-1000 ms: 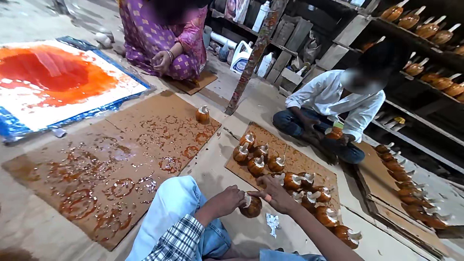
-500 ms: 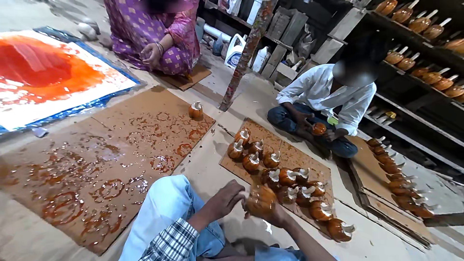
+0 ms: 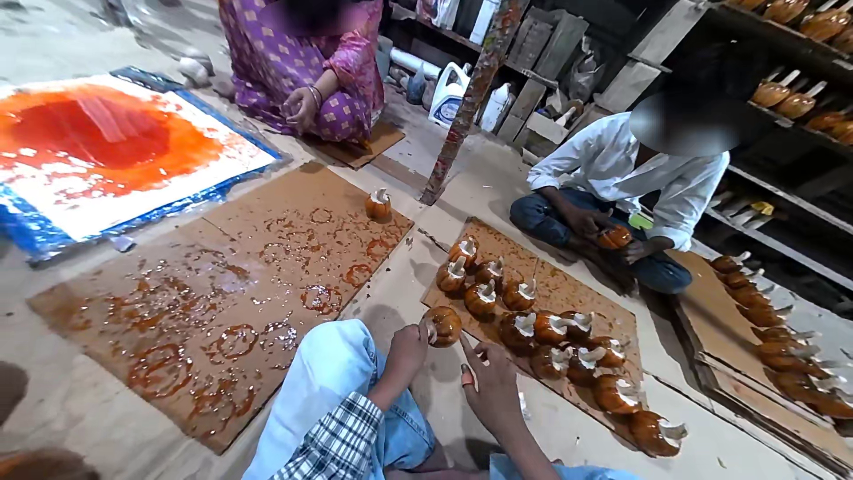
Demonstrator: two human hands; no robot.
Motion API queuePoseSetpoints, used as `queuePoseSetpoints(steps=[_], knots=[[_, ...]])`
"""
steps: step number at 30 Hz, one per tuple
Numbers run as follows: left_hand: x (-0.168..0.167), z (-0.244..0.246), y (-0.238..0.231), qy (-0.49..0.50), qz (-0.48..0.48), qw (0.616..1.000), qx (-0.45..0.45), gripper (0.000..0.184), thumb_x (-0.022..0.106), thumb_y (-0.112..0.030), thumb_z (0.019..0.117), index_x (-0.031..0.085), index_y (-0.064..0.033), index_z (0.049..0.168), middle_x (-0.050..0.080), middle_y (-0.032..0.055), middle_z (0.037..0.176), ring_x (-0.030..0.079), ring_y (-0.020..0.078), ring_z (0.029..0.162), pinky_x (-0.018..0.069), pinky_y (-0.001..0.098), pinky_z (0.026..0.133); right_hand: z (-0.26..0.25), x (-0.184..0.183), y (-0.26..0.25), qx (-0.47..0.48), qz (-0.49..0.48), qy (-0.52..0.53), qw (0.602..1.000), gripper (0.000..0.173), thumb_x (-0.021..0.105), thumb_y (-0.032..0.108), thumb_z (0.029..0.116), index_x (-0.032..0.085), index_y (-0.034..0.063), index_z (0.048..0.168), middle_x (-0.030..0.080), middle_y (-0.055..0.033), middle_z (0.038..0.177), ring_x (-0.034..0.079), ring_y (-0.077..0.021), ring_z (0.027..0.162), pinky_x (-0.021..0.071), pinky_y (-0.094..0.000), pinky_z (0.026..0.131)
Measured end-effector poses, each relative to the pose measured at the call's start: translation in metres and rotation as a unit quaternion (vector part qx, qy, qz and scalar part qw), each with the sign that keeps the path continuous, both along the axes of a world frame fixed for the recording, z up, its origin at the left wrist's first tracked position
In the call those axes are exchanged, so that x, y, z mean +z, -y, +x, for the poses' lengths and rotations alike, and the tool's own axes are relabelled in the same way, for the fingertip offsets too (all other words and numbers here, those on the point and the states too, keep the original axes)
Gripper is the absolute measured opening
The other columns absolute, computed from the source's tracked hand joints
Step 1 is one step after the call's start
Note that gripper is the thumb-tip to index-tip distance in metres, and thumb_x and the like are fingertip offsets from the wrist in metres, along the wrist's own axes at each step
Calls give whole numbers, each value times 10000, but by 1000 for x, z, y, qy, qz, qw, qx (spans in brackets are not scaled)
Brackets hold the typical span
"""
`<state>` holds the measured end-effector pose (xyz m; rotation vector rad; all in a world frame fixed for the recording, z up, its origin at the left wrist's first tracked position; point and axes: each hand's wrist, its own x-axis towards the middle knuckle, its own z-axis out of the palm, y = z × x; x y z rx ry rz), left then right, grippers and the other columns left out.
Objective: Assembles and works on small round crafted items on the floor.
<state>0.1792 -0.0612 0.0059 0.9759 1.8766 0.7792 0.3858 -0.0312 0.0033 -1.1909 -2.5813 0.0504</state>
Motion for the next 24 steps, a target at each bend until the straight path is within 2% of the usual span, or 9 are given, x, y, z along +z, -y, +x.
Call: queuePoseSetpoints(steps=[3, 6, 10, 13, 16, 19, 24], knots=[[-2, 1, 2, -34, -18, 999, -35, 573, 270, -379, 1127, 657, 23, 996, 674, 203, 987, 675, 326, 1006, 527, 504, 902, -16, 3, -2, -27, -24, 36, 999, 625, 609, 213, 889, 542, 363, 1492, 631, -119, 1223, 616, -316, 1091, 482, -553, 869], [-5, 5, 3, -51, -8, 997, -53, 561, 268, -372, 1127, 653, 18, 1005, 671, 197, 983, 678, 316, 999, 533, 495, 892, -33, 10, -5, -47, -93, 90, 990, 723, 648, 144, 844, 506, 365, 1518, 586, -161, 1309, 569, -359, 1195, 469, -573, 927], [-6, 7, 3, -68, -8, 995, -70, 537, 275, -345, 1128, 659, 23, 1052, 687, 210, 1039, 683, 330, 1057, 535, 497, 933, -48, 22, 0, -35, -65, 190, 979, 819, 714, 120, 807, 469, 434, 1524, 573, -170, 1373, 530, -392, 1276, 443, -598, 969], [-9, 10, 0, -79, -1, 995, -60, 541, 278, -334, 1128, 670, 24, 1024, 696, 201, 1026, 689, 323, 1047, 538, 487, 924, -52, 18, 3, -8, 49, 195, 980, 755, 731, 39, 779, 581, 342, 1454, 656, -145, 1260, 612, -381, 1172, 471, -609, 922], [-14, 10, 0, -74, -9, 996, -51, 543, 286, -339, 1126, 672, 21, 999, 699, 199, 1010, 692, 331, 1033, 543, 499, 909, -55, 15, 10, 16, 86, 208, 974, 672, 652, -51, 839, 610, 267, 1430, 671, -113, 1244, 639, -357, 1139, 481, -621, 932], [-16, 8, -2, -50, -14, 998, -32, 547, 296, -332, 1126, 681, 28, 982, 698, 203, 1014, 687, 334, 1034, 536, 499, 917, -54, 12, 14, 15, 87, 226, 970, 687, 607, -63, 880, 564, 281, 1473, 667, -120, 1268, 644, -350, 1153, 458, -630, 967], [-14, 2, -2, 35, -35, 999, 12, 548, 294, -324, 1132, 662, 42, 956, 665, 216, 984, 661, 328, 985, 515, 496, 899, -50, 2, 25, -7, 63, 236, 970, 797, 646, -65, 835, 504, 321, 1517, 659, -152, 1239, 647, -385, 1117, 451, -673, 943]])
